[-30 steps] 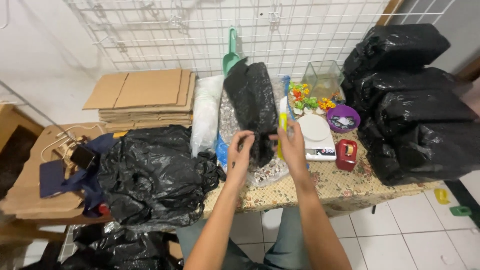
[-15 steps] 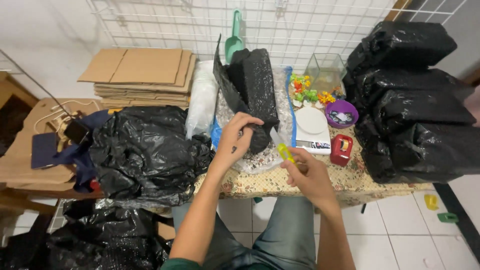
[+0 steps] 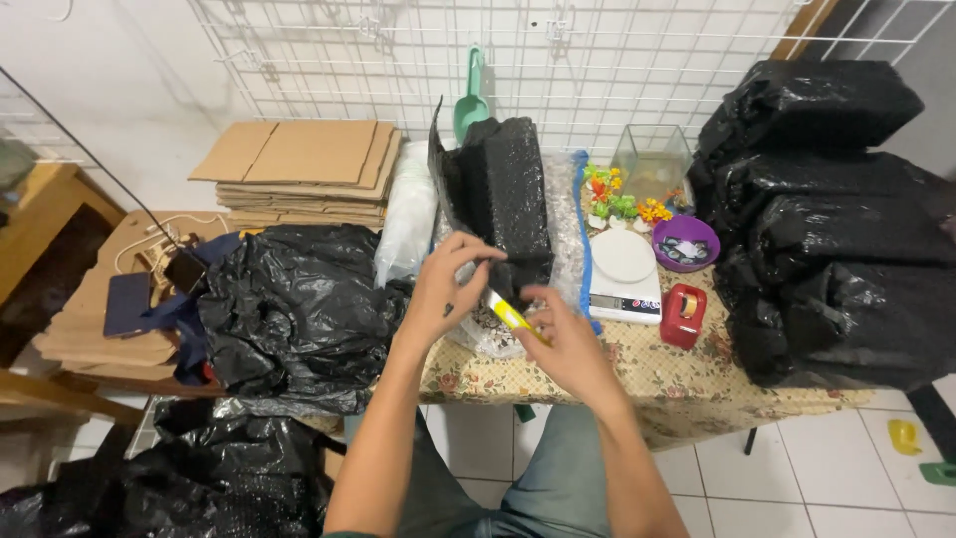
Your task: A person wraps a small cardboard box in bubble wrap, cuts the wrap with a utility knife, and secures it with tape.
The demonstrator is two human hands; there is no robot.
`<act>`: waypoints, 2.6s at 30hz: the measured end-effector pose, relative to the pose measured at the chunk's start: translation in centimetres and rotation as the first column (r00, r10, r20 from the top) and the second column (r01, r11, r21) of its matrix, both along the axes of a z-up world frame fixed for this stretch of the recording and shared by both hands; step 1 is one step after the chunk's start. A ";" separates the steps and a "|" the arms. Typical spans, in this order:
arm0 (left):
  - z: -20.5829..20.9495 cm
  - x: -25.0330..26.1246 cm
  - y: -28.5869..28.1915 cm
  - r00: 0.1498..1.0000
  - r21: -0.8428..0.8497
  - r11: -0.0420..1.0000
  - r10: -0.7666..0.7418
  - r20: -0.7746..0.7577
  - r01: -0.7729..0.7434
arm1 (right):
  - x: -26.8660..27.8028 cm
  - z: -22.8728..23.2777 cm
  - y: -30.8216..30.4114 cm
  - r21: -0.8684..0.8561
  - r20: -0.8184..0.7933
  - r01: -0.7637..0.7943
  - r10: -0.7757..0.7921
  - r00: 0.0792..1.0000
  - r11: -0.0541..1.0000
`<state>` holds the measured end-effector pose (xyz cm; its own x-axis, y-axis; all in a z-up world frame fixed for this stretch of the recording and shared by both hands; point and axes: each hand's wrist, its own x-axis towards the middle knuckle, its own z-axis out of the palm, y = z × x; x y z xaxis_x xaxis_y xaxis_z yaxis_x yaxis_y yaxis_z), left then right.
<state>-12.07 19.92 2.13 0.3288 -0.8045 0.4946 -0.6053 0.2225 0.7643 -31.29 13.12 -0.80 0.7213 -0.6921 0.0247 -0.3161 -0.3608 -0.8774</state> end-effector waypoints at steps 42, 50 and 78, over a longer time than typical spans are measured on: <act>-4.3 5.9 1.6 0.976 -0.088 0.984 0.165 0.144 -0.153 | 2.9 -2.4 -1.1 0.184 0.096 0.014 -0.033 0.995 0.983; -0.4 4.4 -3.8 0.991 -0.055 0.998 0.050 0.123 -0.044 | 8.4 -6.3 -5.6 0.240 0.380 0.340 -0.410 0.829 0.909; 1.4 4.4 -4.6 0.983 0.230 0.957 -0.165 -0.076 0.178 | 3.9 0.3 -4.2 0.053 0.131 0.314 -0.318 0.939 0.948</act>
